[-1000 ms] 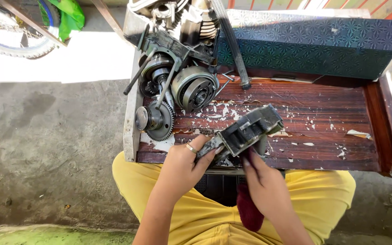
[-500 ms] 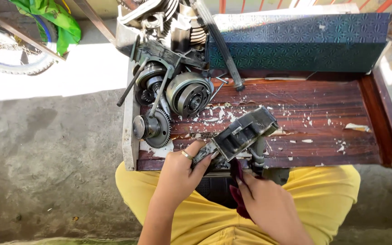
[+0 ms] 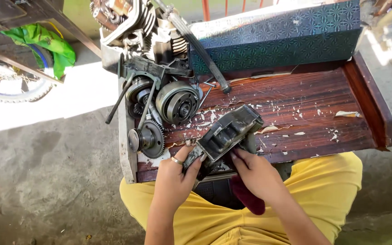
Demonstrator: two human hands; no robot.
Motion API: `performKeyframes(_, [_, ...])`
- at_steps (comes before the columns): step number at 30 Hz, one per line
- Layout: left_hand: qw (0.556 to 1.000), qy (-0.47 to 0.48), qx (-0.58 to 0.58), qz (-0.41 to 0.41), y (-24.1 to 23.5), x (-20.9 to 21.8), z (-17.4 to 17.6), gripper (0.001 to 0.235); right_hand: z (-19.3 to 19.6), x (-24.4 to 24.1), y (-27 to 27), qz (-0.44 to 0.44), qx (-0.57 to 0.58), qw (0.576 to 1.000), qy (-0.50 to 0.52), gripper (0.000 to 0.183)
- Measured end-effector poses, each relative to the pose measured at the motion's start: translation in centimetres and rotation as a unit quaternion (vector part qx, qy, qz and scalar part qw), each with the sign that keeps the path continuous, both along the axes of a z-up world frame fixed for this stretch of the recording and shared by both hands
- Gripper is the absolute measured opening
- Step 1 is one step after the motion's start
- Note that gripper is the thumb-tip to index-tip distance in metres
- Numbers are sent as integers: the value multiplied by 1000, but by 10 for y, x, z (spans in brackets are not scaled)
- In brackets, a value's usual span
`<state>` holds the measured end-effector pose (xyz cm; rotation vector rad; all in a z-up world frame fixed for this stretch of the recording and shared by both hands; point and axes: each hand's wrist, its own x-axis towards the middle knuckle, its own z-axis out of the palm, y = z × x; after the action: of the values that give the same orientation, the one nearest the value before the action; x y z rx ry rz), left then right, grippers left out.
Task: Cleaning internal engine parts with a cloth and manipulating an engine casing.
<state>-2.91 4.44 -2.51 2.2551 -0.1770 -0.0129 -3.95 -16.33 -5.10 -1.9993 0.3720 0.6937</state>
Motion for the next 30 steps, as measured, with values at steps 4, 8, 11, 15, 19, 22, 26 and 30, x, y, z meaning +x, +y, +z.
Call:
performKeyframes(4, [1000,13,-7,-1,1,2,-2,25,12,1,-4,47,-93,995,6,36])
performKeyframes(8, [1000,3,-8,9,0,2,-5,27,6,5,6,3,-51,999,7,34])
performKeyframes(11, [1000,3,-10,0,2,4,-7,27,-1,-2,1,2,-68,998,17,34])
performKeyframes(15, [1000,11,-21,-15,1,1,-4,22,10,1,-1,0,-57,998,32,35])
performKeyframes(19, [1000,9,-14,-4,1,2,-3,23,1,-4,2,52,-117,992,6,37])
performKeyframes(22, [1000,0,-21,1,0,5,-3,27,13,-4,0,45,-138,989,6,40])
performKeyframes(26, [1000,1,-20,5,1,2,-4,28,-21,-11,8,62,-198,972,-109,34])
performKeyframes(30, [1000,-3,-18,5,2,3,-6,29,20,-16,-7,105,-211,971,27,36])
